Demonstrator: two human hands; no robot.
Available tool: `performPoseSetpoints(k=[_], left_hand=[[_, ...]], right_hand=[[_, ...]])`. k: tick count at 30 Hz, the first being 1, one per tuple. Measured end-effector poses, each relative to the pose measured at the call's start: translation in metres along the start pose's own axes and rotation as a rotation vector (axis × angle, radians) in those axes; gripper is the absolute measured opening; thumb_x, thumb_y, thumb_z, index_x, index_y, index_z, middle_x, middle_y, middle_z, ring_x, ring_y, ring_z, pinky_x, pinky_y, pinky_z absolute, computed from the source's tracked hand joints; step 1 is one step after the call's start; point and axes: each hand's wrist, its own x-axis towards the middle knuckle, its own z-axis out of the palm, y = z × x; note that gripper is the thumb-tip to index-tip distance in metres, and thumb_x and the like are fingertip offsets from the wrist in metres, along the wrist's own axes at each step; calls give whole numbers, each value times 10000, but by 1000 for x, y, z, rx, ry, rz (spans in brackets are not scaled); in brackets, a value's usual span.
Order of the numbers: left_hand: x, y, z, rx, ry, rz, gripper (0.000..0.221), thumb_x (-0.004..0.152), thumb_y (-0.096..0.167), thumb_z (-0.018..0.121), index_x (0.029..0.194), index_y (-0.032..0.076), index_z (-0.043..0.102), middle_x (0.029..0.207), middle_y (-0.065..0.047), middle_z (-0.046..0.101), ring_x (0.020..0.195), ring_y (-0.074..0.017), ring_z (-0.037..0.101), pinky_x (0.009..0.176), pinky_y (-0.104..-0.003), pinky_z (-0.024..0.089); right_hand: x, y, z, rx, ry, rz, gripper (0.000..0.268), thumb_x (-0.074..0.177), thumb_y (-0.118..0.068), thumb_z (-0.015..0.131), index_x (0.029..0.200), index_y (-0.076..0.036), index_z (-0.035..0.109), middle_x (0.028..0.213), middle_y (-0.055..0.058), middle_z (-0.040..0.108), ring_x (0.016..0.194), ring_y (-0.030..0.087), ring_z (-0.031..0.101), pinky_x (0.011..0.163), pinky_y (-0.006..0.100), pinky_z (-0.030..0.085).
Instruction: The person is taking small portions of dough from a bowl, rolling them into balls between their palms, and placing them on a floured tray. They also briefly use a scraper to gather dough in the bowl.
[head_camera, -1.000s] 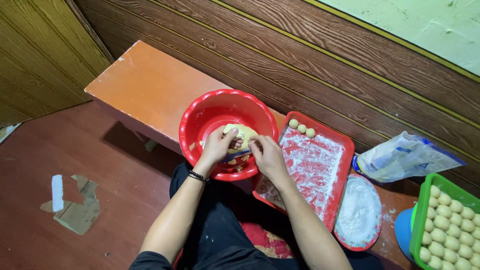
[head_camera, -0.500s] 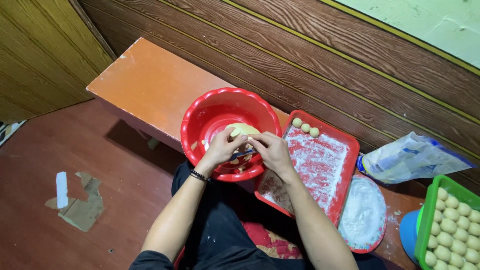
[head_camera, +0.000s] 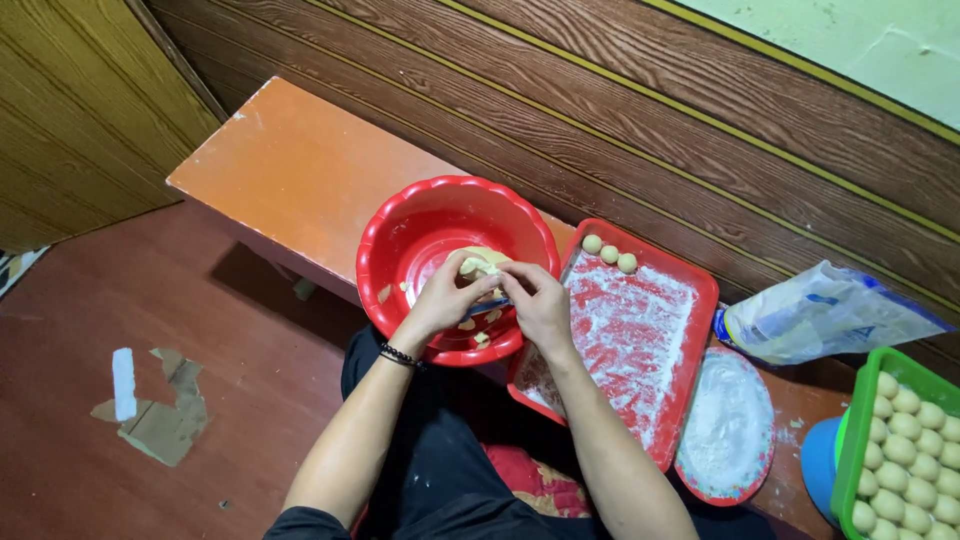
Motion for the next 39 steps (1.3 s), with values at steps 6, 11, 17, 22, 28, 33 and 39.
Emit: performPoseSetpoints(k=[6, 11, 17, 22, 28, 33, 39], left_hand=[[8, -7, 3, -94, 0, -26, 387, 839, 410, 850, 1094, 163, 698, 829, -51, 776, 780, -154, 737, 809, -308, 573], [15, -24, 1, -376, 74, 87, 300, 848, 147, 847, 1084, 29, 705, 757, -148, 754, 675, -190, 742, 673, -312, 616], [26, -44, 7, -654, 116, 127, 258, 932, 129, 788, 1133, 30, 661, 892, -161, 722, 798, -235, 751, 735, -394, 648], [20, -30, -1, -667, -36, 145, 236, 950, 106, 756, 1130, 14, 636, 850, -149, 725, 763, -232, 752, 740, -409, 662], [8, -25, 1, -577, -106, 135, 207, 943, 122, 768, 1084, 14, 661, 841, -136, 742, 746, -198, 737, 726, -393, 652], [11, -32, 7, -611, -160, 25, 406, 941, 227, 780, 1196, -5, 566, 942, -191, 722, 825, -238, 744, 797, -411, 649], [10, -15, -8, -477, -54, 97, 311, 879, 169, 844, 1058, -12, 664, 810, -174, 728, 728, -220, 735, 744, -369, 648]], right_hand=[[-3, -2, 3, -190, -24, -202, 302, 869, -41, 748, 1138, -171, 793, 973, 64, 789, 919, 200, 766, 802, 314, 638], [-3, -6, 1, -9, -19, -156, 136, 883, -68, 808, 995, -146, 816, 847, 42, 776, 796, 121, 743, 726, 306, 637], [-6, 21, 1, -392, -29, -298, 177, 978, -240, 716, 880, -108, 782, 1012, 88, 716, 942, 299, 730, 841, 414, 601], [2, -13, -5, -129, -149, -128, 391, 923, -106, 688, 1311, -148, 702, 1146, 174, 725, 1045, 280, 720, 922, 399, 585], [0, -14, -8, -113, -125, -286, 148, 890, -90, 811, 1032, -130, 800, 835, 55, 751, 774, 181, 764, 716, 307, 621], [1, 6, -7, -311, -66, -434, 79, 910, -180, 802, 989, -191, 807, 838, 13, 748, 793, 208, 758, 716, 321, 604], [-3, -11, -5, -238, -85, -372, 203, 870, -93, 792, 1033, -209, 827, 864, 6, 769, 831, 193, 772, 727, 300, 626]])
